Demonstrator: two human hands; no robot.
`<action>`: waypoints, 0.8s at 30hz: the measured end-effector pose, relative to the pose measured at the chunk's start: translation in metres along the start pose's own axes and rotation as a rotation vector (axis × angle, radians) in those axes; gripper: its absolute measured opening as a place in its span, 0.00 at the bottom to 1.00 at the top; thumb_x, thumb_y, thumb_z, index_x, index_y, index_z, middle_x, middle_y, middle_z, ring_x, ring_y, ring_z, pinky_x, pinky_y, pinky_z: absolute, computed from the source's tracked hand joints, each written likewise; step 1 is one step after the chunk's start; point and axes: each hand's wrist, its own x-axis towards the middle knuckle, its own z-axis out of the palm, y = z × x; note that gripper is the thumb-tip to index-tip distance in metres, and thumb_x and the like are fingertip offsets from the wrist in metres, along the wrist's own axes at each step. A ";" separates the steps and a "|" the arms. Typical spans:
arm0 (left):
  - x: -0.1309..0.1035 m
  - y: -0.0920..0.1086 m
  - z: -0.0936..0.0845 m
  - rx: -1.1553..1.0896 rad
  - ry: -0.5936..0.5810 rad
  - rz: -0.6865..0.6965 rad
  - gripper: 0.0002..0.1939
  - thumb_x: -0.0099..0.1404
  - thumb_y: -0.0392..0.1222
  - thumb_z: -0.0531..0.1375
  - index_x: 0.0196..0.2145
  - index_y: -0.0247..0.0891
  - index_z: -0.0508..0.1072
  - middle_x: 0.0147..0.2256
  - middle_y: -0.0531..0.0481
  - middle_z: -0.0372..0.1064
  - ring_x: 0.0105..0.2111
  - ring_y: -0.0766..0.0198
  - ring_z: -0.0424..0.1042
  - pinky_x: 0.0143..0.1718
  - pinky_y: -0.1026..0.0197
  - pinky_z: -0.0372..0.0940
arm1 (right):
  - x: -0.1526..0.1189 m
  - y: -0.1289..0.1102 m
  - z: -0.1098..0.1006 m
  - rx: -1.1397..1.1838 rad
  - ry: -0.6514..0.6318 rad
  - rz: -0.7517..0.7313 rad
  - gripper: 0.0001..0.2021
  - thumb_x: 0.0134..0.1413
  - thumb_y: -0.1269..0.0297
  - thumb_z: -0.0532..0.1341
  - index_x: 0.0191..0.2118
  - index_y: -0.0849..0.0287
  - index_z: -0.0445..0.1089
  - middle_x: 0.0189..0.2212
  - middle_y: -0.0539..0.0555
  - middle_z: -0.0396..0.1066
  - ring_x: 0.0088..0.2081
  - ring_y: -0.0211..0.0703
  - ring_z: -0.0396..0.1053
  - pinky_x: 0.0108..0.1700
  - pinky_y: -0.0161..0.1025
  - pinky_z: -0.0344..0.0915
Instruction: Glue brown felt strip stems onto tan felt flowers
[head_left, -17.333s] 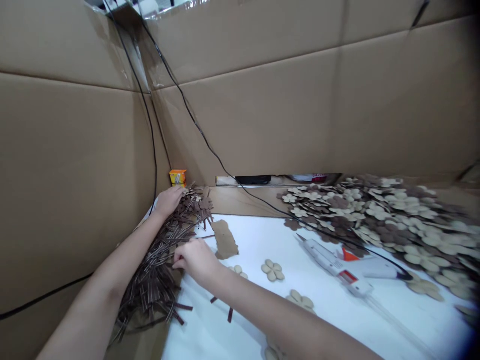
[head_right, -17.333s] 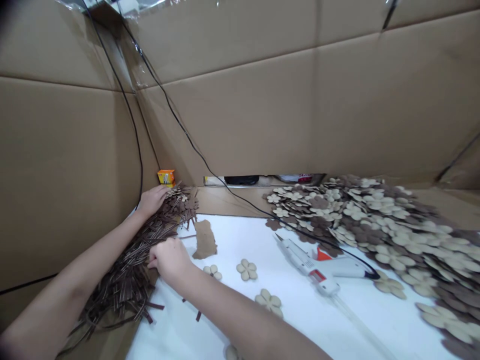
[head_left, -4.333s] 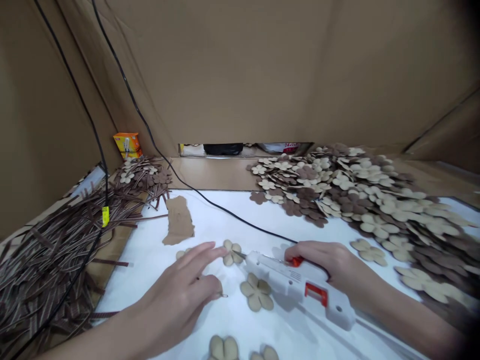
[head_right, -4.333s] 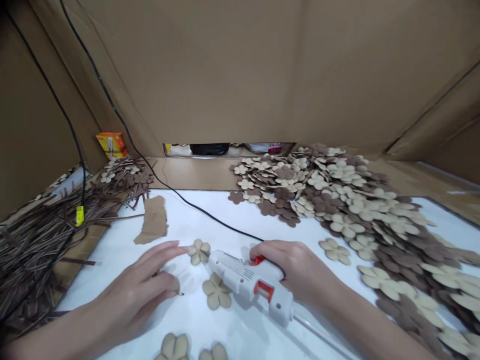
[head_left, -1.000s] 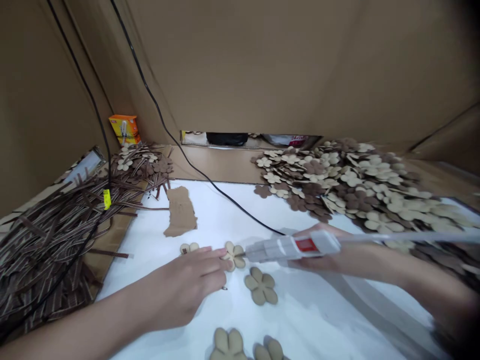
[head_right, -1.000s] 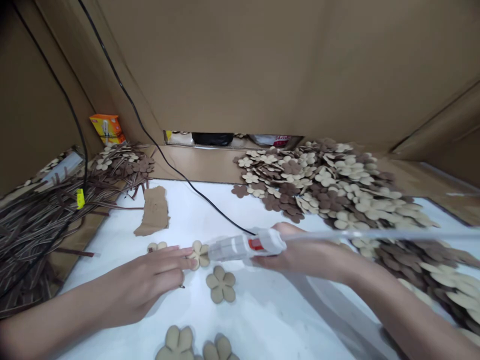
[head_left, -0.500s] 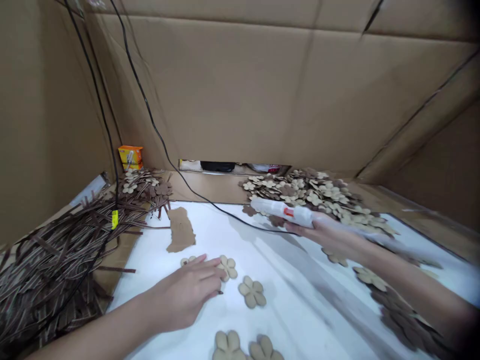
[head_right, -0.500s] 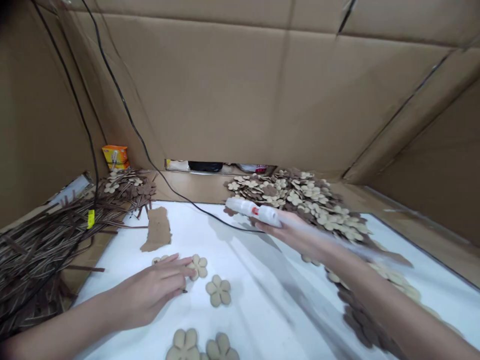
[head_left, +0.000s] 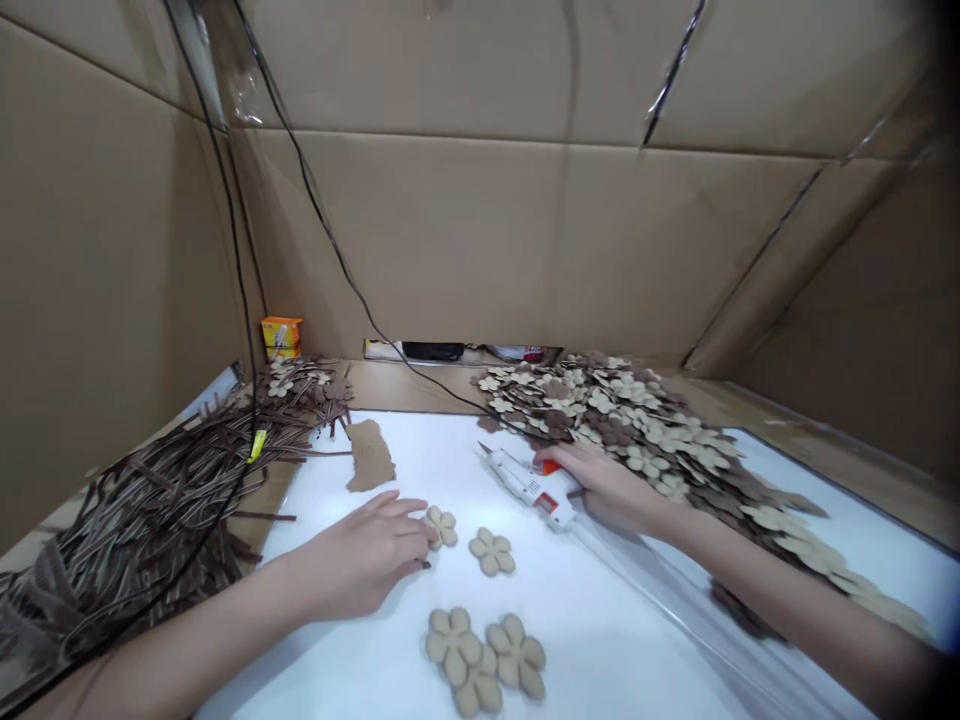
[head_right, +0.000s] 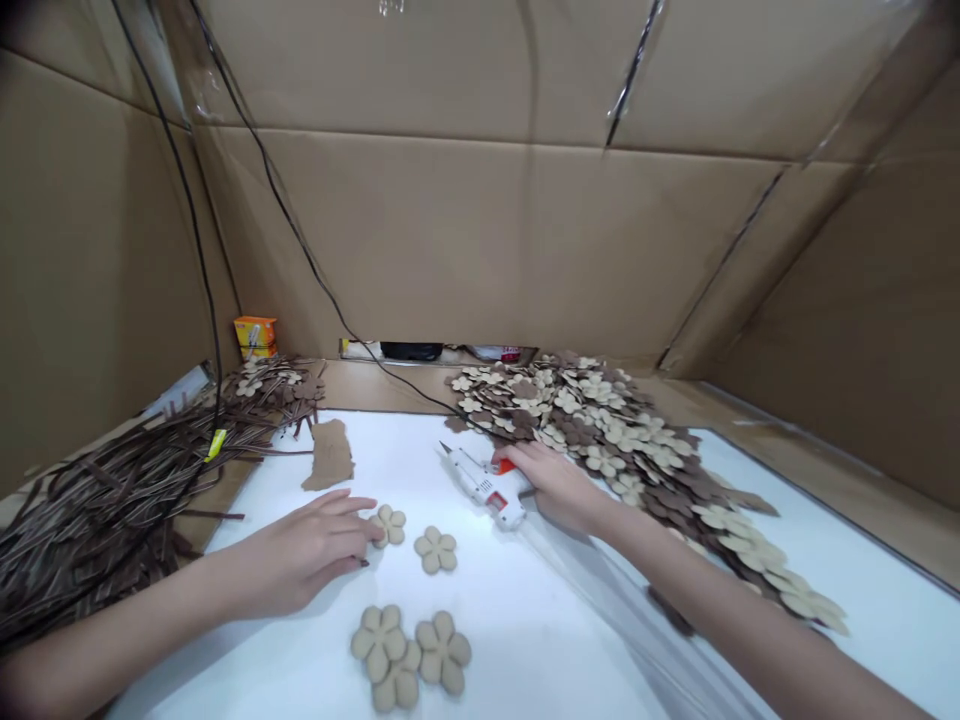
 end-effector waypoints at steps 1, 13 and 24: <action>-0.003 0.000 -0.001 -0.013 -0.003 0.001 0.10 0.65 0.34 0.50 0.41 0.39 0.68 0.47 0.49 0.69 0.53 0.58 0.60 0.56 0.50 0.52 | 0.000 0.001 0.001 -0.005 -0.008 -0.006 0.29 0.38 0.84 0.47 0.49 0.58 0.62 0.43 0.58 0.66 0.46 0.46 0.63 0.47 0.42 0.59; -0.022 0.006 0.003 -0.077 0.064 0.055 0.08 0.64 0.32 0.50 0.38 0.38 0.67 0.46 0.48 0.69 0.49 0.64 0.65 0.59 0.54 0.46 | 0.032 -0.122 -0.004 0.039 -0.047 -0.367 0.11 0.57 0.65 0.52 0.45 0.54 0.64 0.47 0.56 0.64 0.52 0.49 0.54 0.57 0.56 0.41; -0.025 0.008 0.010 -0.024 0.108 0.056 0.10 0.65 0.29 0.46 0.37 0.37 0.65 0.46 0.53 0.68 0.48 0.65 0.66 0.59 0.55 0.45 | 0.046 -0.128 -0.004 0.118 -0.187 -0.422 0.05 0.59 0.67 0.50 0.34 0.54 0.61 0.36 0.48 0.67 0.44 0.40 0.60 0.56 0.53 0.45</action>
